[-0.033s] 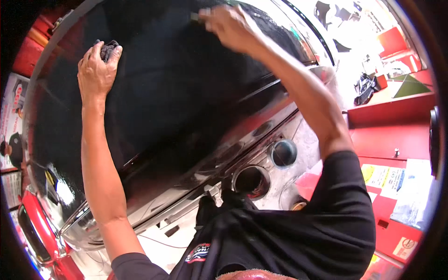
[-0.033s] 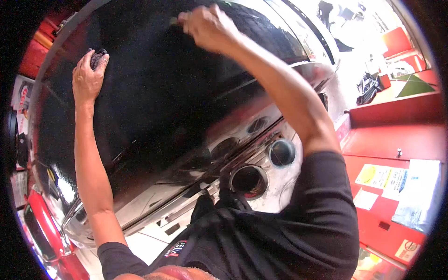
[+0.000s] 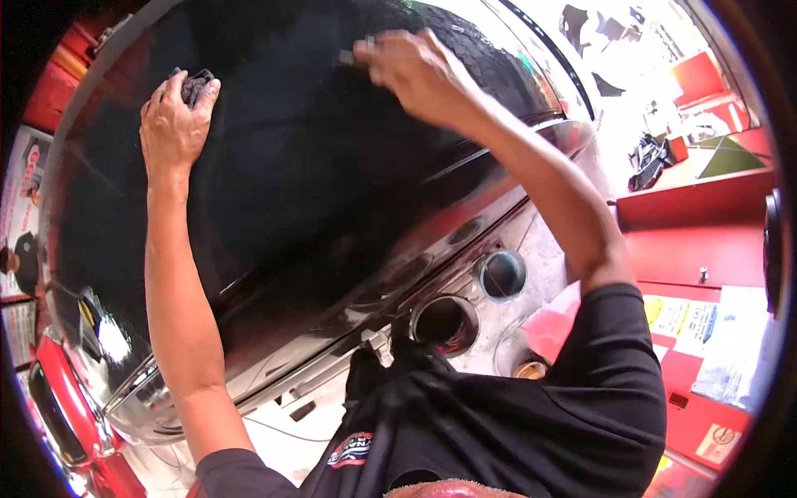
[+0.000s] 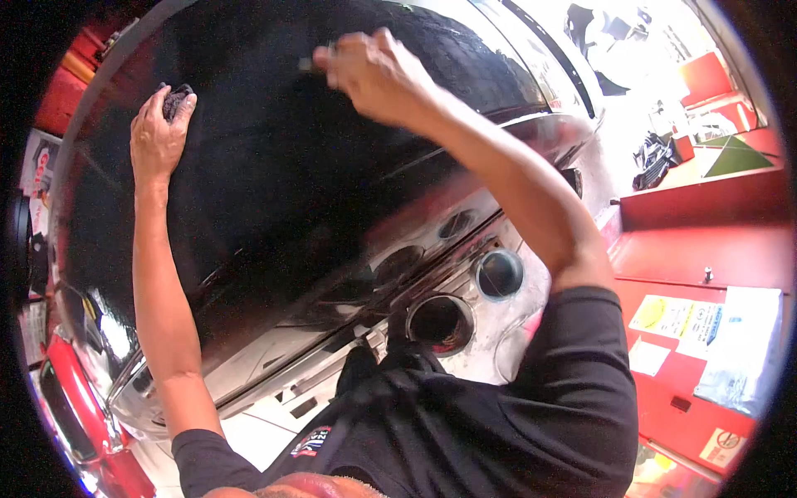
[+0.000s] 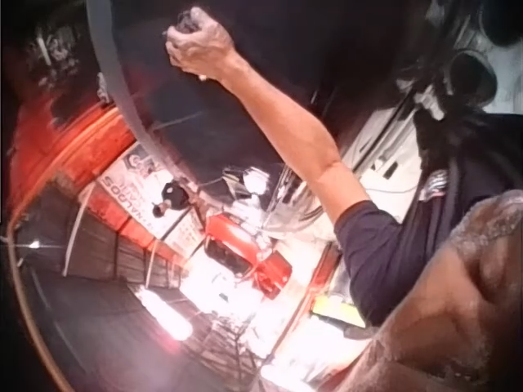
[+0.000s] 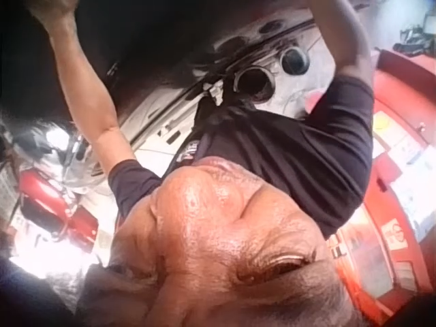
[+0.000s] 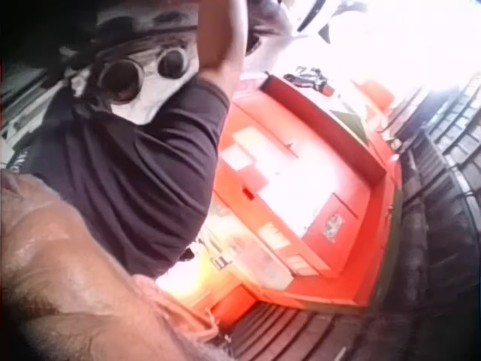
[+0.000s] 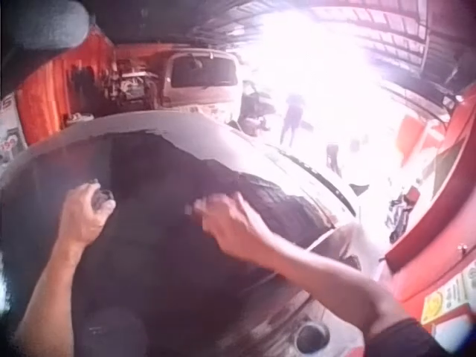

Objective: Sanding the painted surface of a car with a sanding block and water.

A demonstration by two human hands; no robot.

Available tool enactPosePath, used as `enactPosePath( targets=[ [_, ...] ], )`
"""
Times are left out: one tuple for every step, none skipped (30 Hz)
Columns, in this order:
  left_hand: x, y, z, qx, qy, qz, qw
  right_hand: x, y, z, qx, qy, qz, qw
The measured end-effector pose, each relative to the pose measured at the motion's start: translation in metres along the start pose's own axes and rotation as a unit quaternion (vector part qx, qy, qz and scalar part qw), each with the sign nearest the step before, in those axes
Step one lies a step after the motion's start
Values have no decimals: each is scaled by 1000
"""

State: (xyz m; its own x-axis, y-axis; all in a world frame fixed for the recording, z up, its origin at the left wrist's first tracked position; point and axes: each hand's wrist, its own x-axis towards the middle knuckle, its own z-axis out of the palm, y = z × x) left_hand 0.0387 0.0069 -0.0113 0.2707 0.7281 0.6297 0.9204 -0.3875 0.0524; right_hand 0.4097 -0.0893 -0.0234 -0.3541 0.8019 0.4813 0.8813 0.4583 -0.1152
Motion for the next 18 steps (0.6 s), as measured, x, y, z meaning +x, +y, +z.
enactPosePath(
  targets=[
    [1,3,0,5,9,12,1000,-27,-23,-21,16,44,-40,998],
    [3,9,-1,9,7,13,1000,-34,-24,-30,16,45,-41,998],
    [6,16,2,5,11,14,1000,-37,-20,-41,26,24,-44,998],
    [3,17,0,0,-12,7,1000,-36,-22,-43,44,4,-48,998],
    [4,20,0,-6,-31,-3,1000,-26,-6,-32,14,8,-50,999],
    [6,22,0,-11,11,11,1000,-3,17,-20,1,25,-52,998],
    [8,26,1,-10,13,12,1000,22,49,-5,-15,42,-49,998],
    [15,35,3,-23,22,19,999,52,97,15,38,47,-29,998],
    [17,44,5,-41,25,28,998,72,135,29,90,48,-2,995],
    [16,48,7,-47,27,23,998,91,147,37,85,55,21,995],
    [13,42,6,-42,24,18,999,109,140,44,88,61,37,994],
    [13,39,7,-39,27,18,999,109,137,45,91,58,34,994],
    [4,26,3,-25,23,15,999,110,115,54,91,14,56,994],
    [0,18,2,-21,10,8,1000,106,97,55,80,-25,79,993],
    [-5,9,2,-12,9,2,1000,83,72,53,-67,11,3,998],
    [-5,10,4,-10,15,-4,1000,65,64,37,-42,19,-17,999],
    [-4,15,4,-10,17,-7,1000,51,63,28,-18,25,-32,999],
    [-5,15,0,-1,-27,-23,999,51,66,30,-16,23,-31,999]
  ],
)
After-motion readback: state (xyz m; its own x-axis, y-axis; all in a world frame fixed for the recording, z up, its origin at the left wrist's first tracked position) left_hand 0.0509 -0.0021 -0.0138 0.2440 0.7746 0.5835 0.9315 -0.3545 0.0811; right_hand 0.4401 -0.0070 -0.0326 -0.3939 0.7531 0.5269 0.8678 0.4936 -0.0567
